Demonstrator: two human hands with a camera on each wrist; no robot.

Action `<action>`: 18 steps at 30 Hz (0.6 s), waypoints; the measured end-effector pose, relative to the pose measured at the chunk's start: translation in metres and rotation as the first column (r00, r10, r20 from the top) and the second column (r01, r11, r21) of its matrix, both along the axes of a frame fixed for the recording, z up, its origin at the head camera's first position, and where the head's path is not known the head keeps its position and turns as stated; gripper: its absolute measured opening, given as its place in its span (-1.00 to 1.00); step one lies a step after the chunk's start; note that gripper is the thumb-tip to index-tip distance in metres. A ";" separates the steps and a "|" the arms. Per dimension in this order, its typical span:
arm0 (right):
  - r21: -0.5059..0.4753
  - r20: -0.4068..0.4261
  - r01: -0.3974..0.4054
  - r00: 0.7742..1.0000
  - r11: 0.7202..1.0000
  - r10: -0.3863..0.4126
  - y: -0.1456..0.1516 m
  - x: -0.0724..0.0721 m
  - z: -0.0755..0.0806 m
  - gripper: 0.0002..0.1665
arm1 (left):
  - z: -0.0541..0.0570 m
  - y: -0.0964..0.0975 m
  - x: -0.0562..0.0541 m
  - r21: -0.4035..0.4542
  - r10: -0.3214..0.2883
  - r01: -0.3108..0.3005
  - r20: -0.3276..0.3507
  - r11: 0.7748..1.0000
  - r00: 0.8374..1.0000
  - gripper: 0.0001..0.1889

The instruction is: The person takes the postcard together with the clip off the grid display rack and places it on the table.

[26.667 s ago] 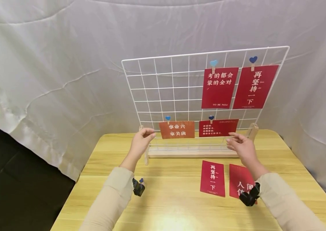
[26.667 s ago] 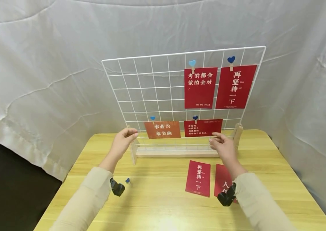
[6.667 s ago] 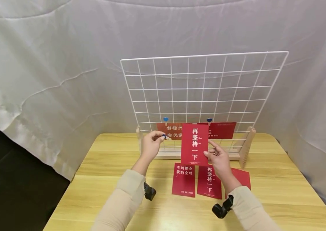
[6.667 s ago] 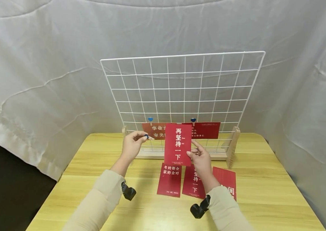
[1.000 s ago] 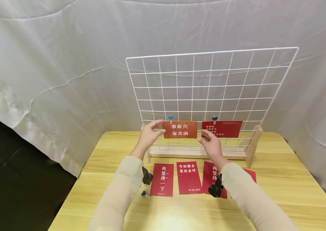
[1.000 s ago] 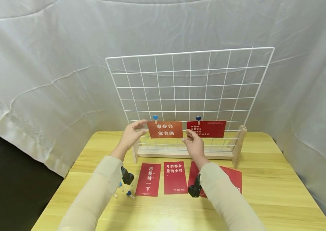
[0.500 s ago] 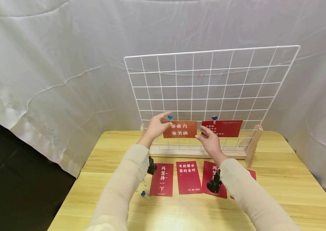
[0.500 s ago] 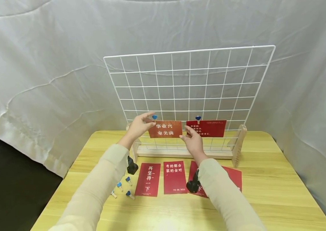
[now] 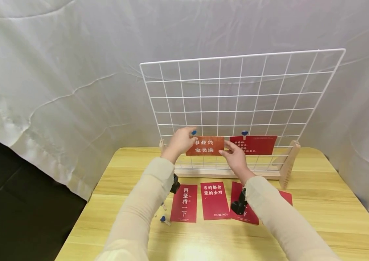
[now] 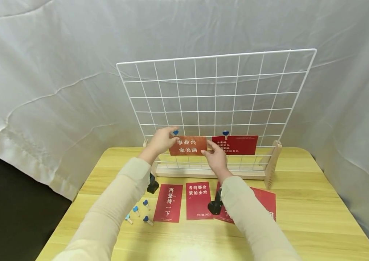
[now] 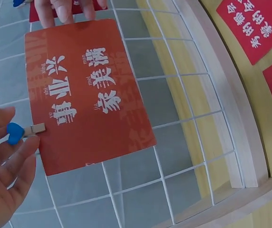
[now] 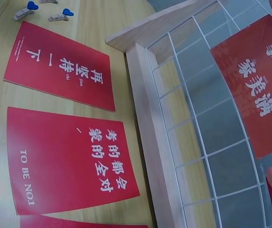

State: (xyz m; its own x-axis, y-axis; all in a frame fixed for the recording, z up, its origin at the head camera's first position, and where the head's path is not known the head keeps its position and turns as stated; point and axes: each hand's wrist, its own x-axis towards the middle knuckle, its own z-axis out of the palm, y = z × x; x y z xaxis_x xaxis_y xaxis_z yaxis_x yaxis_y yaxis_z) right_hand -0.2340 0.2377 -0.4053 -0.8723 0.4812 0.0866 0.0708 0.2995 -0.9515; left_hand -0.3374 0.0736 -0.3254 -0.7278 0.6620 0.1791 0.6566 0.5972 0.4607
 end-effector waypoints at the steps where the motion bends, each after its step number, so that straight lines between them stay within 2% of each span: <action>1: -0.005 0.003 0.009 1.000 1.000 -0.009 0.000 -0.001 0.000 -0.44 | -0.001 0.000 0.000 -0.022 0.005 -0.006 -0.030 1.000 1.000 -0.57; 5: 0.010 -0.012 0.040 0.999 0.999 -0.040 -0.002 -0.004 -0.002 -0.49 | -0.003 0.002 -0.002 -0.069 0.017 -0.027 -0.137 0.997 0.990 -0.63; 7: 0.026 -0.016 0.059 0.998 0.998 -0.059 -0.002 -0.005 -0.002 -0.52 | -0.004 0.002 -0.003 -0.076 0.011 -0.027 -0.206 0.997 0.979 -0.67; 11: 0.037 -0.015 0.079 0.997 0.996 -0.079 -0.001 -0.007 -0.002 -0.56 | -0.006 0.003 -0.006 -0.075 -0.007 -0.021 -0.358 0.997 0.934 -0.75; 13: 0.038 -0.014 0.083 0.996 0.996 -0.083 -0.001 -0.008 -0.001 -0.58 | -0.007 0.003 -0.007 -0.060 -0.009 -0.016 -0.396 0.998 0.918 -0.78; 14: 0.037 -0.014 0.085 0.996 0.996 -0.084 -0.001 -0.008 -0.001 -0.59 | -0.008 0.003 -0.008 -0.055 -0.008 -0.015 -0.403 0.998 0.915 -0.78; 16: 0.034 -0.016 0.084 0.996 0.996 -0.083 0.000 -0.009 0.000 -0.62 | -0.009 0.003 -0.009 -0.032 -0.006 -0.007 -0.395 0.999 0.919 -0.78; 18: 0.032 -0.020 0.087 0.996 0.996 -0.087 0.000 -0.010 0.000 -0.64 | -0.009 0.002 -0.010 0.010 0.004 -0.001 -0.364 1.000 0.931 -0.78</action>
